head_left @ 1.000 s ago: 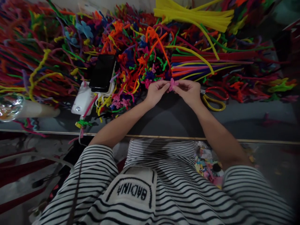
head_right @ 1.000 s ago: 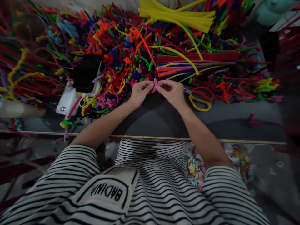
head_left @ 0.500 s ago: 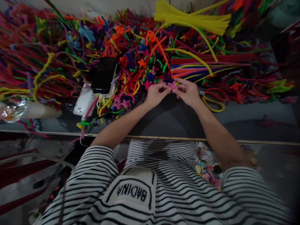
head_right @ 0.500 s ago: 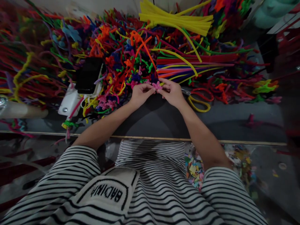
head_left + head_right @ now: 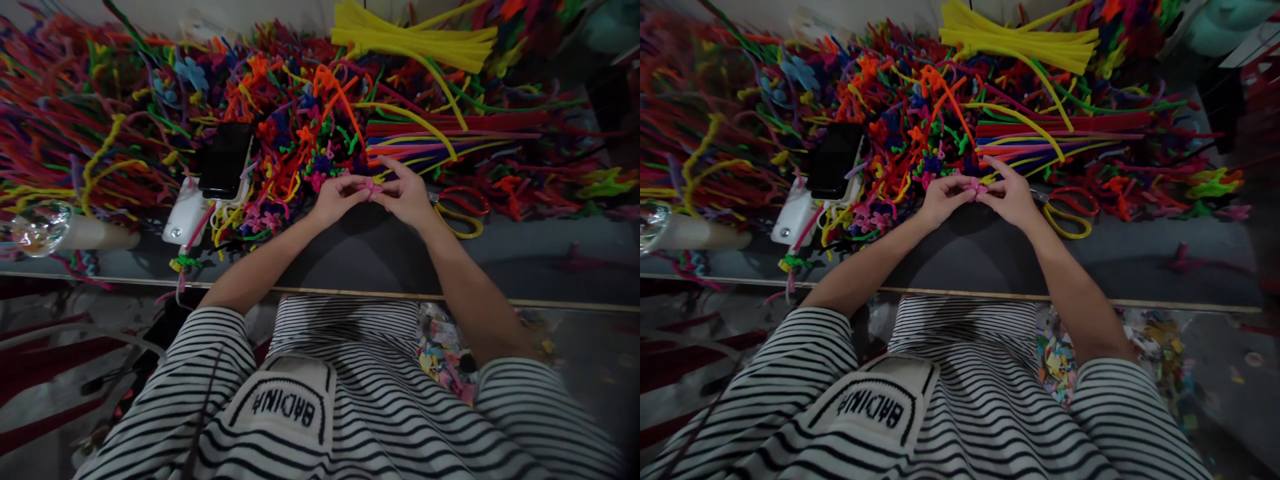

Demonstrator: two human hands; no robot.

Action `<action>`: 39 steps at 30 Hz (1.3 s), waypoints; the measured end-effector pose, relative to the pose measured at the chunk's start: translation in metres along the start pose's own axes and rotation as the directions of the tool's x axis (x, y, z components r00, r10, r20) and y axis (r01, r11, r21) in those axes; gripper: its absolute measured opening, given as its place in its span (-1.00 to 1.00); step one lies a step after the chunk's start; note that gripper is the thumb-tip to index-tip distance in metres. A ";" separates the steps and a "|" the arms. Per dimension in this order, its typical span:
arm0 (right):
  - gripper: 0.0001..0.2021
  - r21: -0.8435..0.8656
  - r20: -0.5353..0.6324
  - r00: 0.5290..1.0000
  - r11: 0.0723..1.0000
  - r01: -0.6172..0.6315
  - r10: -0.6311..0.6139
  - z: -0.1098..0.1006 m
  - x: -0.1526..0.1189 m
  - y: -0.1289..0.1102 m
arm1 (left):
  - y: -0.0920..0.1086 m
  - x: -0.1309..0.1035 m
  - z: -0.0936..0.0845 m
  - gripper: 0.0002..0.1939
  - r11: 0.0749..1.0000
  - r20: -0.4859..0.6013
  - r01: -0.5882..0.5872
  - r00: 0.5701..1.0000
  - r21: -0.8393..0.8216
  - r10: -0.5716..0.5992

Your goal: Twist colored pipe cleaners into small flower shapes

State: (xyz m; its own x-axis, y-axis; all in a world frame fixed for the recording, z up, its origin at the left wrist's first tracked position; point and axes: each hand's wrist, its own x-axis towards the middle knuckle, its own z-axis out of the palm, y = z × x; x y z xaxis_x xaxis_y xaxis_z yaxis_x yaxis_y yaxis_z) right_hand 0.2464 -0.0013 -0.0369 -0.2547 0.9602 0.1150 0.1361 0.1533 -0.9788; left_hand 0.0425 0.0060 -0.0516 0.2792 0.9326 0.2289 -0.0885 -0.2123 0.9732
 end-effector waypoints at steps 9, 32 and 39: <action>-0.07 -0.030 -0.052 0.999 0.999 -0.018 0.017 0.010 -0.001 0.005 | 0.004 -0.002 -0.001 -0.69 0.954 -0.061 -0.065 0.994 0.293 0.086; -0.16 -0.229 -0.166 0.975 0.967 0.110 -0.150 0.022 -0.019 -0.015 | 0.010 -0.007 0.003 -0.70 0.902 -0.118 -0.074 0.984 0.425 0.136; -0.47 -0.245 -0.186 0.957 0.954 0.176 -0.224 0.018 -0.024 -0.024 | 0.008 -0.005 0.005 -0.54 0.964 -0.147 -0.093 0.980 0.250 0.133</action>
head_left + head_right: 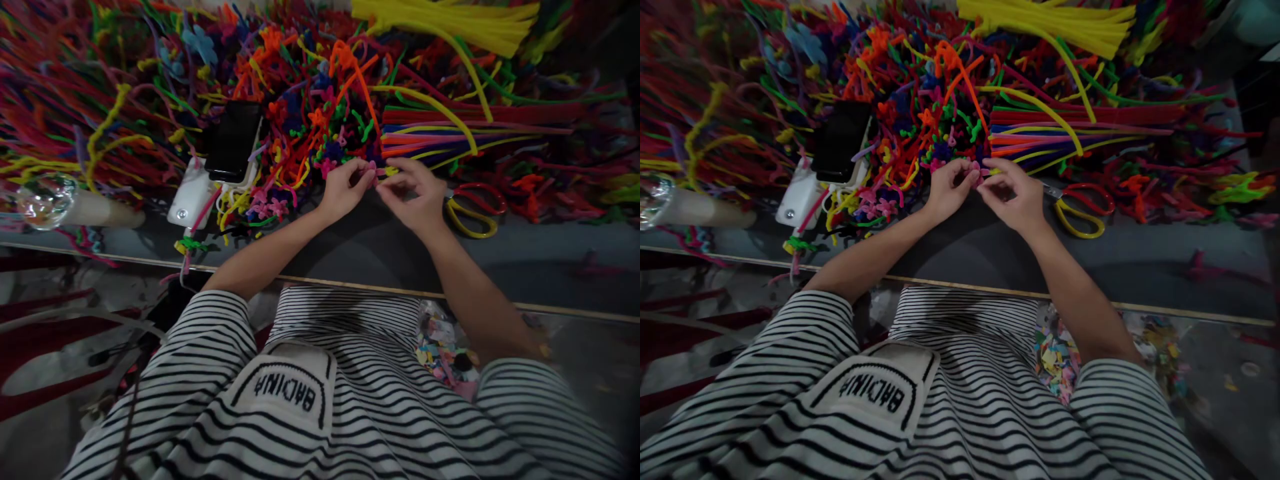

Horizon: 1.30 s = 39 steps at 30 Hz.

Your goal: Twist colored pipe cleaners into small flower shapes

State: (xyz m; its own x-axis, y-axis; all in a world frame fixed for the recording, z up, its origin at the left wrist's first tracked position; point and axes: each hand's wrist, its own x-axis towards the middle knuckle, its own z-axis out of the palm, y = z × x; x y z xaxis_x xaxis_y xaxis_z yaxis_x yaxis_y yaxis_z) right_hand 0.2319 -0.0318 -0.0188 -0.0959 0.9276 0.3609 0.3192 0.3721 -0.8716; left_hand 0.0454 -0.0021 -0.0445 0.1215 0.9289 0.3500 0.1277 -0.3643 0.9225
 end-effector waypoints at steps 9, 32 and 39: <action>-0.41 0.049 -0.010 0.999 0.998 -0.039 0.040 -0.005 0.022 0.025 | -0.002 0.006 0.002 -0.47 0.977 0.122 0.081 0.991 -0.195 -0.058; -0.56 0.352 0.316 0.933 0.893 -0.282 0.170 -0.008 0.029 0.025 | -0.005 0.003 0.004 -0.46 0.969 0.093 0.044 0.995 -0.244 -0.022; -0.58 0.358 0.297 0.937 0.888 -0.289 0.186 -0.008 0.028 0.024 | -0.004 0.003 0.002 -0.46 0.963 0.114 0.067 0.993 -0.262 -0.038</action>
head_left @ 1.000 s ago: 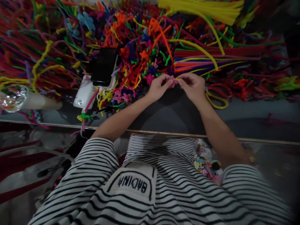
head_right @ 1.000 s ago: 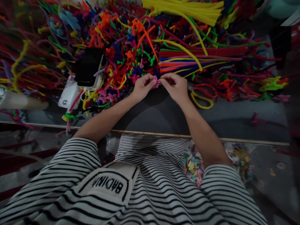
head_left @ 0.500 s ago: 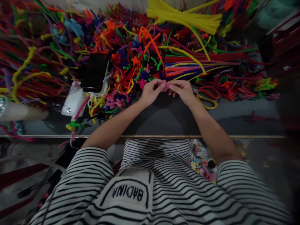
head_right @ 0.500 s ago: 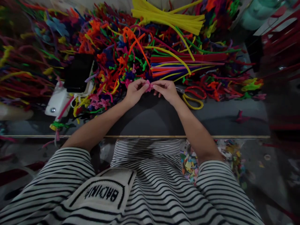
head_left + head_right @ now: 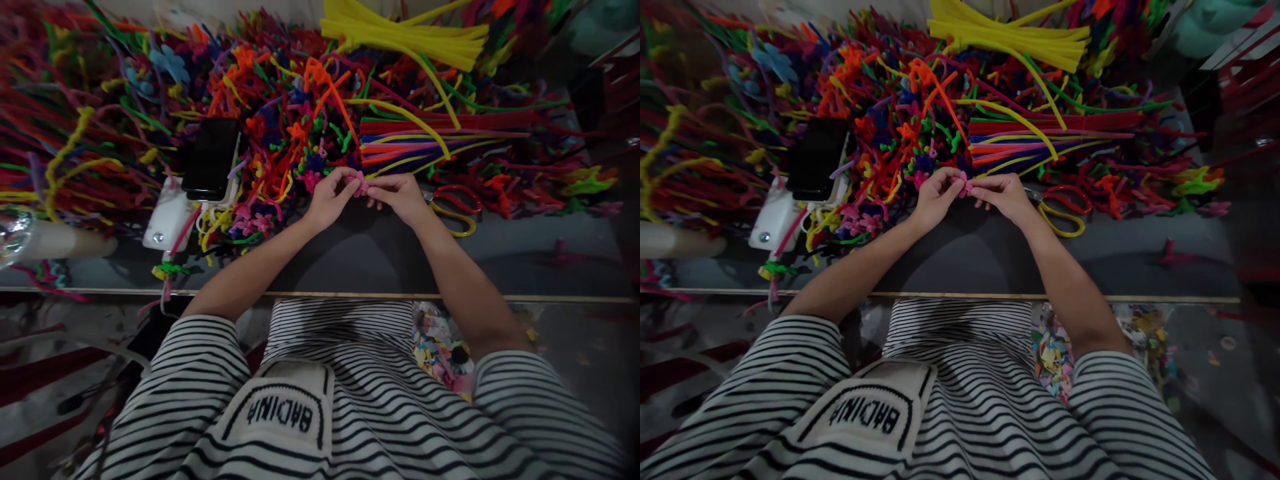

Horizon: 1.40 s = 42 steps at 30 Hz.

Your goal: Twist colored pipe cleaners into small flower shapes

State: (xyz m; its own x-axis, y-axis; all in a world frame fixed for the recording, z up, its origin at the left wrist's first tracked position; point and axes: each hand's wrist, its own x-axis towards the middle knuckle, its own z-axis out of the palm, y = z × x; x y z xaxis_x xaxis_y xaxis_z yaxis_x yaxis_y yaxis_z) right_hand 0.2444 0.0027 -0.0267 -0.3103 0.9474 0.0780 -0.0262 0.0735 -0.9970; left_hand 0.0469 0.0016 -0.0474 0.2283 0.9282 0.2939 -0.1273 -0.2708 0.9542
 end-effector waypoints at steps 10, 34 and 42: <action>-0.50 -0.012 -0.088 0.996 1.000 0.007 -0.008 0.004 0.002 0.002 | -0.007 0.002 -0.005 -0.47 0.998 0.003 -0.026 1.000 0.061 0.026; -0.64 -0.621 -0.049 0.970 0.768 0.156 -0.237 0.017 -0.011 -0.005 | 0.002 -0.005 -0.002 -0.75 0.882 -0.034 -0.070 0.995 0.466 0.097; -0.45 -0.474 -0.063 0.988 0.875 0.098 -0.144 0.013 -0.013 -0.011 | 0.002 -0.001 -0.002 -0.65 0.947 -0.028 -0.062 0.997 0.314 0.075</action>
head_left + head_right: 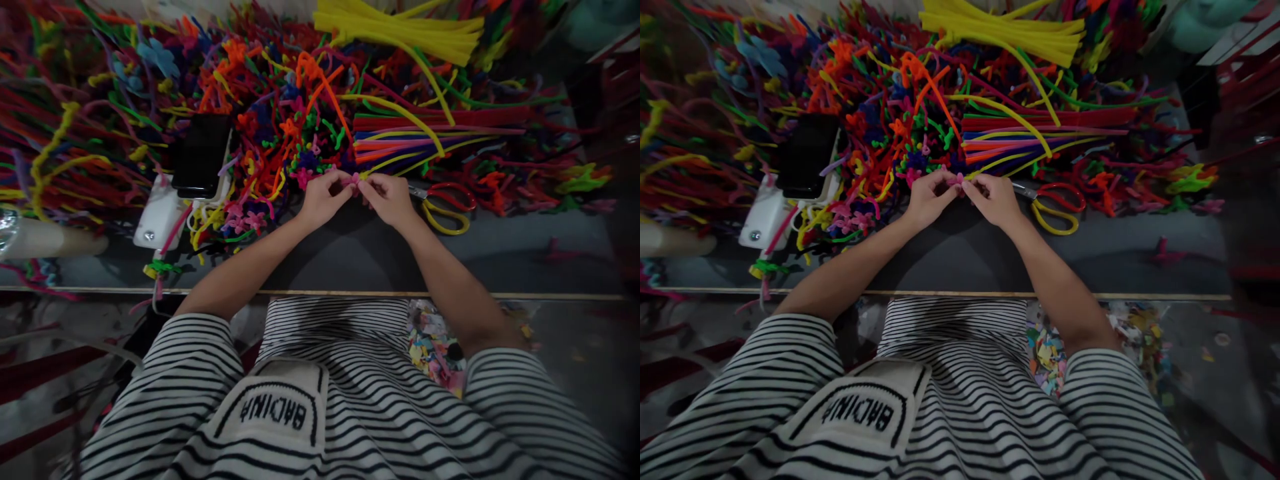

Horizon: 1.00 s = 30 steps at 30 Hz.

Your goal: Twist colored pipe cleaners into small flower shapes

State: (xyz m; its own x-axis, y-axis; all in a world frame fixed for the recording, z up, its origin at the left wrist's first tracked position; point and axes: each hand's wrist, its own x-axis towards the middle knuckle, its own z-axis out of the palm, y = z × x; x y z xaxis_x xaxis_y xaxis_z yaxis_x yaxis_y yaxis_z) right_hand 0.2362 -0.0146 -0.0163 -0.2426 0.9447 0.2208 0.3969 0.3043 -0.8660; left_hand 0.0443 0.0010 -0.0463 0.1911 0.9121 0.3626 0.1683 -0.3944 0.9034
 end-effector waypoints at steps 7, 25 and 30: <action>-0.42 0.114 0.038 0.999 0.993 -0.012 0.008 -0.002 0.002 0.001 | 0.004 -0.003 -0.001 -0.55 1.000 0.065 -0.011 0.998 -0.015 0.012; -0.48 0.364 0.233 0.968 0.915 -0.174 0.092 -0.007 0.012 0.007 | -0.006 0.006 0.000 -0.42 0.978 0.085 0.038 0.996 -0.204 -0.021; -0.49 0.348 0.216 0.971 0.920 -0.178 0.106 -0.006 0.012 0.009 | -0.008 0.006 0.001 -0.39 0.981 0.100 0.048 0.995 -0.188 -0.029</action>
State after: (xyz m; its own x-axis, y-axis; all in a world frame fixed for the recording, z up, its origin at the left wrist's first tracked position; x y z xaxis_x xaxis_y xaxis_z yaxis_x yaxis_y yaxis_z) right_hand 0.2425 0.0004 -0.0187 -0.3844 0.9228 0.0255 0.1003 0.0692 -0.9925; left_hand 0.0449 0.0093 -0.0512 0.2817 0.9076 0.3112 -0.0079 -0.3222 0.9466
